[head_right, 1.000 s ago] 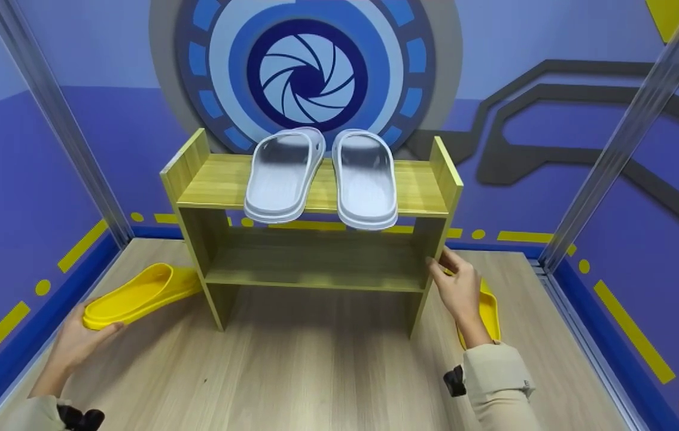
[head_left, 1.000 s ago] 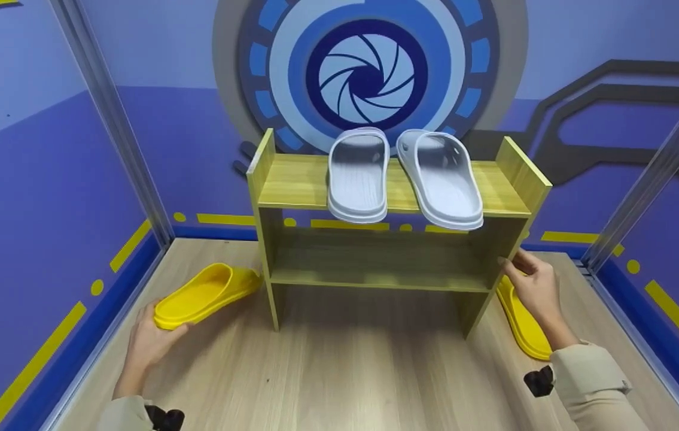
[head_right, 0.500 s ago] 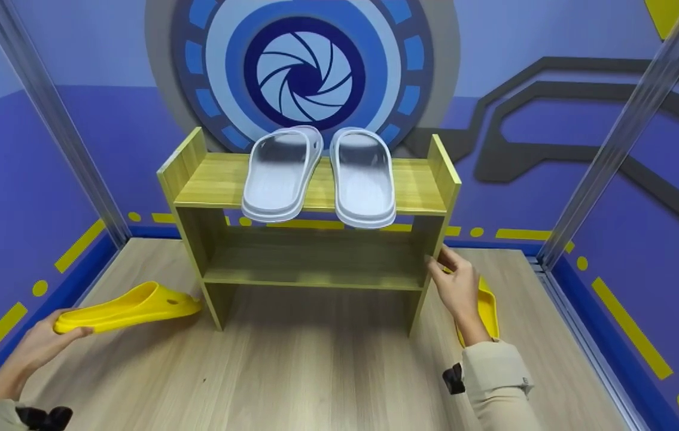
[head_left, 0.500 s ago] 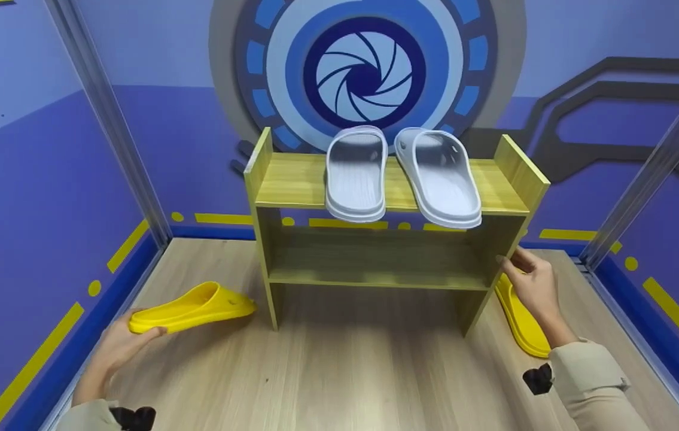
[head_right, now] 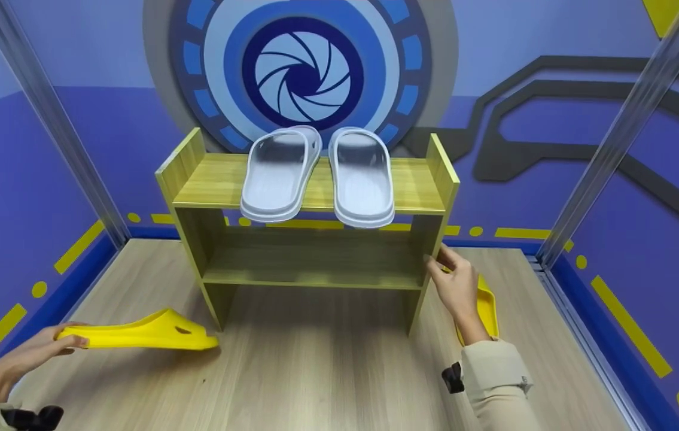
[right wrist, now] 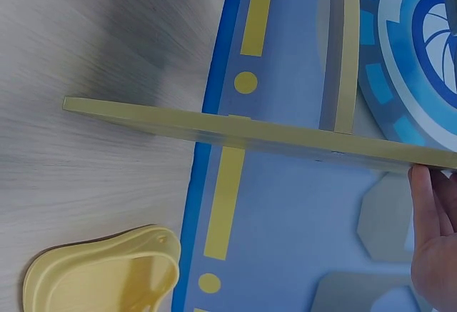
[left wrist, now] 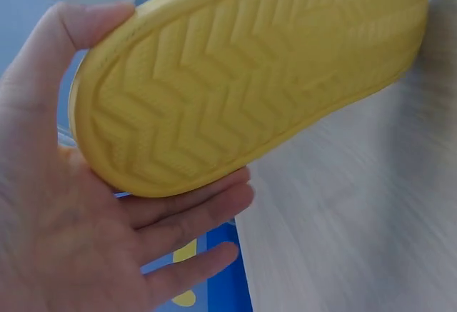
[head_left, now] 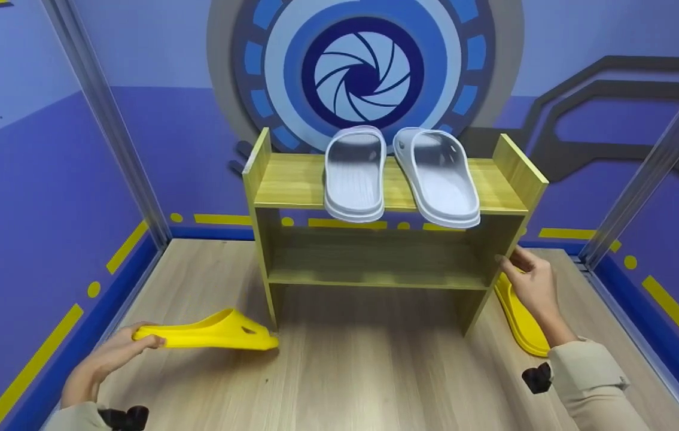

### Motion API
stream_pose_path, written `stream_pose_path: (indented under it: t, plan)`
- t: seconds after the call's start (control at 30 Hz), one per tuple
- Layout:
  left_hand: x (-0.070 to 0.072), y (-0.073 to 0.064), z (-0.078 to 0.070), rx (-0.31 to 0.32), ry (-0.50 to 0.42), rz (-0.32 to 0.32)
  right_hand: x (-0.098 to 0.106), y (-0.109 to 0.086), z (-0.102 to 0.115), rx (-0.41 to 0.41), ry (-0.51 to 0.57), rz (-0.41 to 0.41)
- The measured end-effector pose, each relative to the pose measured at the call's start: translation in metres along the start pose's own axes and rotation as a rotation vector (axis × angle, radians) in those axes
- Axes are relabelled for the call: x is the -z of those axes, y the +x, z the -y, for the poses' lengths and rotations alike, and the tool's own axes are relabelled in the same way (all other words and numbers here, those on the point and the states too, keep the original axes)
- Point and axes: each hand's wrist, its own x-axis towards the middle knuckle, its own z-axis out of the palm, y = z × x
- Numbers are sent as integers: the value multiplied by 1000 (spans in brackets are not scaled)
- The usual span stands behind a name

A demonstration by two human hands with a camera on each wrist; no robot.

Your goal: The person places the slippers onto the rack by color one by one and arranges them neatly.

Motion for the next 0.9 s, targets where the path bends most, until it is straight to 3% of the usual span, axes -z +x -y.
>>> stream_pose_path:
  t: [0.2, 0.43, 0.63, 0.9]
  plan:
    - [-14, 5, -7, -102, -20, 60, 1, 0, 0, -7, -14, 1]
    - [-29, 11, -17, -303, -90, 161, 0, 0, 1, -7, -22, -9]
    - [-45, 15, -31, -424, -136, 235, 1, 0, 1, -11, -29, -4]
    - [-63, 18, -54, -462, -264, 337, 1, 0, 2, -8, -32, -5]
